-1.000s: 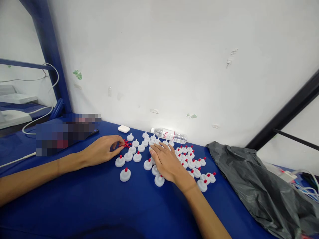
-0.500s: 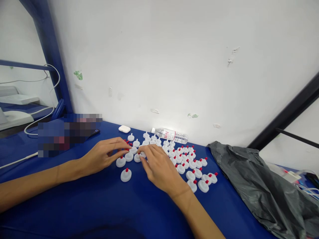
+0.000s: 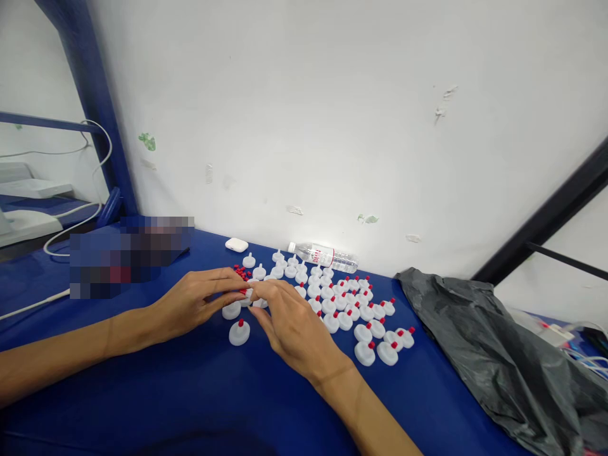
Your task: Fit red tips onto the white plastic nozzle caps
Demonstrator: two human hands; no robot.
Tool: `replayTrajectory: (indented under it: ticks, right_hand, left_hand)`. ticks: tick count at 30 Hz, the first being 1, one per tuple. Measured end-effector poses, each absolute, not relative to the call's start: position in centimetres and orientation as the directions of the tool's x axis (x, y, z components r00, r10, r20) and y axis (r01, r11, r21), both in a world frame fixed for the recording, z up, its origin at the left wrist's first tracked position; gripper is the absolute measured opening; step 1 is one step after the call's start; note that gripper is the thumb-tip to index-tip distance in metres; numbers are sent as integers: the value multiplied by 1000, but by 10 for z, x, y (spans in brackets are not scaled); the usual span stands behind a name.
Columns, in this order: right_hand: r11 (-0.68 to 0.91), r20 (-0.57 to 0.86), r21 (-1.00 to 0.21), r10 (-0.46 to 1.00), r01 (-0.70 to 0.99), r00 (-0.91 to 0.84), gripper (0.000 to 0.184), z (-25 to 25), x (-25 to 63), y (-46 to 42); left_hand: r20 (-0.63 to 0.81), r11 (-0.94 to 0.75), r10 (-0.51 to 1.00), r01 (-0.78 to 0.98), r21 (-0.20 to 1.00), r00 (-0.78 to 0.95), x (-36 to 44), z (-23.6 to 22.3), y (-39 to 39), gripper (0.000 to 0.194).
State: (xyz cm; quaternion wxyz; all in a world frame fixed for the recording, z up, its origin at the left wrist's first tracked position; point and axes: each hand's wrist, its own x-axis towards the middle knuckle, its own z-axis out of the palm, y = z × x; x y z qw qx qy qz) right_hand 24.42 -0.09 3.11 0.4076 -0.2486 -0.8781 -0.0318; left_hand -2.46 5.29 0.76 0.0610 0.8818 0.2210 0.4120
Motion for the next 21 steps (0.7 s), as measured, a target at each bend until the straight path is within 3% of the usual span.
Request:
replayTrajectory:
  ticks: [5,12,21]
  right_hand:
    - [890,764,-133,372,435,-527,21,32,238,-8]
    - [896,777,-145,365,419,-513,36,37,231,-15]
    - [909,804,-112,320,401,-501,40,27,227,-10]
  left_hand:
    - [690,-904,424,321,283,586,-22,9,46,33]
    - [684,-895,446,281,346,578,-18,23,31,36]
    - [633,-874,482,279,398,605,-21,31,28,39]
